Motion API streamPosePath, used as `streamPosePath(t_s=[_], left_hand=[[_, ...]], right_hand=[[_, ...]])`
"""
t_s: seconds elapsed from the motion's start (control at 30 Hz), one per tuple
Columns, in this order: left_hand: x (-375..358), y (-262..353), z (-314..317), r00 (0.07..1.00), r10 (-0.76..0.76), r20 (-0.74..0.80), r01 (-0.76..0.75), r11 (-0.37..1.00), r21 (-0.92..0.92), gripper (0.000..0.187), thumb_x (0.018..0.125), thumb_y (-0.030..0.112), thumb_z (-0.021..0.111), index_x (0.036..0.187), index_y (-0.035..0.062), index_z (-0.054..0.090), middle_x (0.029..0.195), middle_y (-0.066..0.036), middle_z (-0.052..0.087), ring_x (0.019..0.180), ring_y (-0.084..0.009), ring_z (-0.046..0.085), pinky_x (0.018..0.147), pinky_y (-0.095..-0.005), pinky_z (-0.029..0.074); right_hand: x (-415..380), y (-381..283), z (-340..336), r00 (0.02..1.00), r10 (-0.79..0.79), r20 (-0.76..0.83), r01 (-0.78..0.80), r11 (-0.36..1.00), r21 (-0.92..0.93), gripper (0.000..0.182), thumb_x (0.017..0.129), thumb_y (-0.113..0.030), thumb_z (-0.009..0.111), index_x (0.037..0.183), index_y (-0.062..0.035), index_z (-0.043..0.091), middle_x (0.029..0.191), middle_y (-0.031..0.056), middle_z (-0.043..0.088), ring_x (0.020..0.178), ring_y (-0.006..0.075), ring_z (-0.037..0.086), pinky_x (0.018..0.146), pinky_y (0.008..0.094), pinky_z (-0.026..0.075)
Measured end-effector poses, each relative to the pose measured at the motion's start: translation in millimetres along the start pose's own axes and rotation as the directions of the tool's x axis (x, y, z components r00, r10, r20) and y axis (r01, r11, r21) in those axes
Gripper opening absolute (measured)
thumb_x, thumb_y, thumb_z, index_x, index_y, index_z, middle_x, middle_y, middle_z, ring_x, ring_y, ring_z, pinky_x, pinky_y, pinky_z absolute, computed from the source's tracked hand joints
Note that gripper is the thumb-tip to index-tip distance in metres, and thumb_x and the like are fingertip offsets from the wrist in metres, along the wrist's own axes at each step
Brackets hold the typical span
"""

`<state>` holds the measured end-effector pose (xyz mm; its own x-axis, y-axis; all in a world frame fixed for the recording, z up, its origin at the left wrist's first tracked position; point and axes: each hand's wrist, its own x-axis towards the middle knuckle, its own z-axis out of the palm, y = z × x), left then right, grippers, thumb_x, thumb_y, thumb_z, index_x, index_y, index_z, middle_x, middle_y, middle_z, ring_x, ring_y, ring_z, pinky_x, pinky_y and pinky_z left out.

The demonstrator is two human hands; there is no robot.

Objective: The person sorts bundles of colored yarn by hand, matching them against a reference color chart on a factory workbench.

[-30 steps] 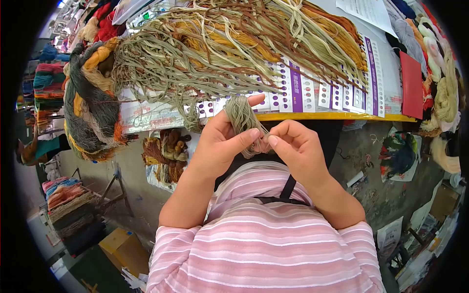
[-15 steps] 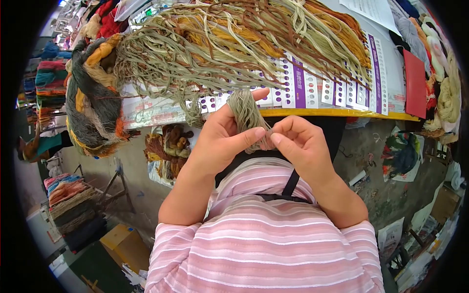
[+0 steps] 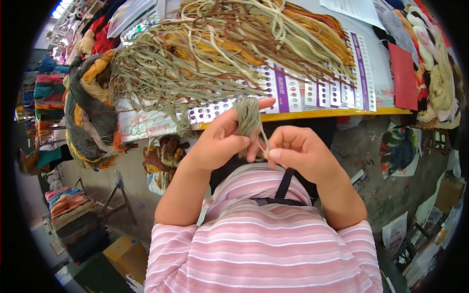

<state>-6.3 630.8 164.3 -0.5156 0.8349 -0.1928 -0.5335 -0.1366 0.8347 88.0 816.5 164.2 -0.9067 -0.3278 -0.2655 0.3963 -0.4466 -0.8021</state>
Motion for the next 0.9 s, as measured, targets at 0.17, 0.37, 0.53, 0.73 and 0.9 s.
streamPosePath(t_s=[0.17, 0.37, 0.53, 0.73, 0.9], left_hand=[[1.9, -2.0, -1.0, 0.974, -0.09, 0.208, 0.069, 0.992, 0.11, 0.068, 0.08, 0.011, 0.062, 0.139, -0.0076, 0.032, 0.069, -0.003, 0.052, 0.051, -0.0075, 0.047, 0.044, -0.0199, 0.035], [-67.4, 19.3, -88.0, 0.934, 0.34, 0.111, -0.286, 0.897, -0.337, 0.016, 0.096, 0.011, 0.041, 0.09, 0.0001, 0.052, 0.052, 0.004, 0.033, 0.039, -0.0035, 0.029, 0.03, -0.0199, 0.017], [-155.8, 77.8, -163.6, 0.822, 0.31, -0.478, -0.494, 0.805, -0.328, 0.023, 0.102, 0.018, 0.033, 0.089, 0.0061, 0.047, 0.055, 0.005, 0.027, 0.04, -0.0037, 0.02, 0.033, -0.0202, 0.016], [-206.5, 118.5, -205.6, 0.694, 0.475, -0.541, -0.711, 0.571, -0.411, 0.019, 0.101, 0.018, 0.035, 0.101, 0.004, 0.047, 0.057, 0.004, 0.029, 0.04, -0.0039, 0.021, 0.035, -0.0216, 0.017], [-84.4, 99.2, -76.6, 0.765, 0.609, -0.21, -0.618, 0.602, -0.506, 0.026, 0.098, 0.022, 0.045, 0.113, 0.001, 0.046, 0.056, 0.005, 0.031, 0.04, -0.0015, 0.024, 0.034, -0.0197, 0.018]], right_hand=[[-22.2, -13.9, -20.9, 1.0, -0.023, 0.0, 0.023, 0.999, 0.04, 0.016, 0.088, -0.01, 0.062, 0.099, 0.0025, 0.062, 0.075, -0.001, 0.057, 0.063, 0.0046, 0.046, 0.056, 0.0194, 0.037], [-119.5, -25.0, -113.5, 0.929, -0.314, -0.194, 0.323, 0.946, 0.013, 0.017, 0.08, -0.009, 0.069, 0.088, 0.0053, 0.063, 0.063, -0.0036, 0.044, 0.047, 0.0038, 0.039, 0.04, 0.0206, 0.026], [-250.4, -8.1, -218.6, 0.712, 0.035, -0.701, -0.031, 0.999, 0.019, 0.006, 0.084, -0.008, 0.062, 0.081, -0.0036, 0.059, 0.06, -0.0062, 0.039, 0.044, 0.003, 0.032, 0.036, 0.0197, 0.02], [-525.3, 29.7, -405.6, 0.042, -0.149, -0.988, 0.761, 0.645, -0.065, 0.014, 0.097, -0.012, 0.048, 0.102, -0.0007, 0.055, 0.06, -0.0049, 0.026, 0.045, 0.0041, 0.023, 0.038, 0.0193, 0.019], [-365.1, -60.3, -279.7, 0.082, -0.401, -0.913, 0.669, 0.701, -0.248, 0.029, 0.095, -0.005, 0.045, 0.12, 0.0073, 0.052, 0.063, -0.0039, 0.025, 0.047, 0.0043, 0.022, 0.04, 0.0201, 0.018]])
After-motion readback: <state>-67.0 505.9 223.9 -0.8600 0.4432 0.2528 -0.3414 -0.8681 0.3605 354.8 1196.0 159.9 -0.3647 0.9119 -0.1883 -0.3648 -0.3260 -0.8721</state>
